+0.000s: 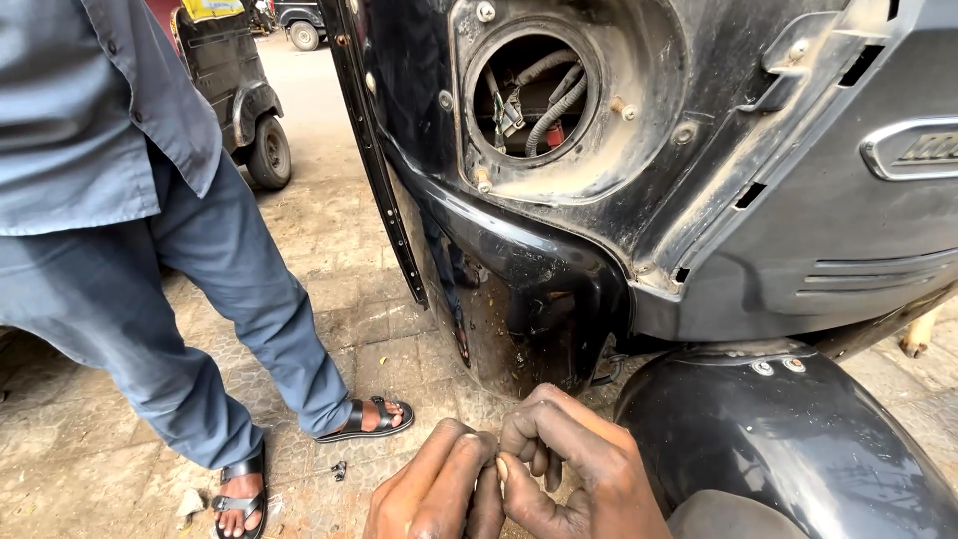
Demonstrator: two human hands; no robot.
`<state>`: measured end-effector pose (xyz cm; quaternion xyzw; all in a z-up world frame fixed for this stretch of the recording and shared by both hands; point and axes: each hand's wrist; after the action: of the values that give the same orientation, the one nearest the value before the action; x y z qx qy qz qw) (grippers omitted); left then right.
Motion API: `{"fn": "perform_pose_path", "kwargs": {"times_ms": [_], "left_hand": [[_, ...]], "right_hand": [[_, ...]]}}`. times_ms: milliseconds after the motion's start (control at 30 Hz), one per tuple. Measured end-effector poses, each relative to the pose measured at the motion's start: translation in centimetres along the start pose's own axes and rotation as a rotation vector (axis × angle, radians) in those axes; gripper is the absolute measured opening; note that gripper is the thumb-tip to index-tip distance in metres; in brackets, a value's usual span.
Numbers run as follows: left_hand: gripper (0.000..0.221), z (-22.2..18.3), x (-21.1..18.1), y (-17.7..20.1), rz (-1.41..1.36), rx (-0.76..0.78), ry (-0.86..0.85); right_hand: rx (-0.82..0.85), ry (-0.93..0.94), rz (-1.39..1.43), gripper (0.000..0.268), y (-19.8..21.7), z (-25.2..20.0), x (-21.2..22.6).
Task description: Repairing the electrical wiring of an auto-rickshaw headlight.
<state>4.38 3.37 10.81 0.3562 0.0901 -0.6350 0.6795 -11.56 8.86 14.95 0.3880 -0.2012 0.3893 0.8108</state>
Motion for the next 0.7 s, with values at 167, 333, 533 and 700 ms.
{"fn": "perform_pose_path", "kwargs": {"times_ms": [167, 333, 533, 700], "left_hand": [[0.014, 0.2, -1.3, 0.0, -0.079, 0.045, 0.116], [0.004, -0.1, -0.6, -1.0, -0.555, 0.033, 0.346], [0.01, -0.7, 2.2, -1.4, -0.909, 0.044, 0.689], [0.012, -2.2, 7.0, -1.5, -0.816, 0.157, 0.598]], "right_hand": [[0.054, -0.042, 0.072, 0.018, 0.1, -0.7, -1.5], [0.152, -0.27, 0.705, 0.032, -0.4, -1.0, -3.0], [0.23, -0.234, 0.947, 0.03, -0.7, -0.5, -4.6], [0.124, -0.419, 0.753, 0.036, -1.2, -0.3, -5.9]]}}
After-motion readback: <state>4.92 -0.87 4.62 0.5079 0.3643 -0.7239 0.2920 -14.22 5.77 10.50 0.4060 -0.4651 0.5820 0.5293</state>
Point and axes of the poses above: each hand's wrist, its own z-axis towards the middle knuckle, its own y-axis out of the back of the hand, x = y × z, and after that the axes turned 5 degrees about -z, right-handed
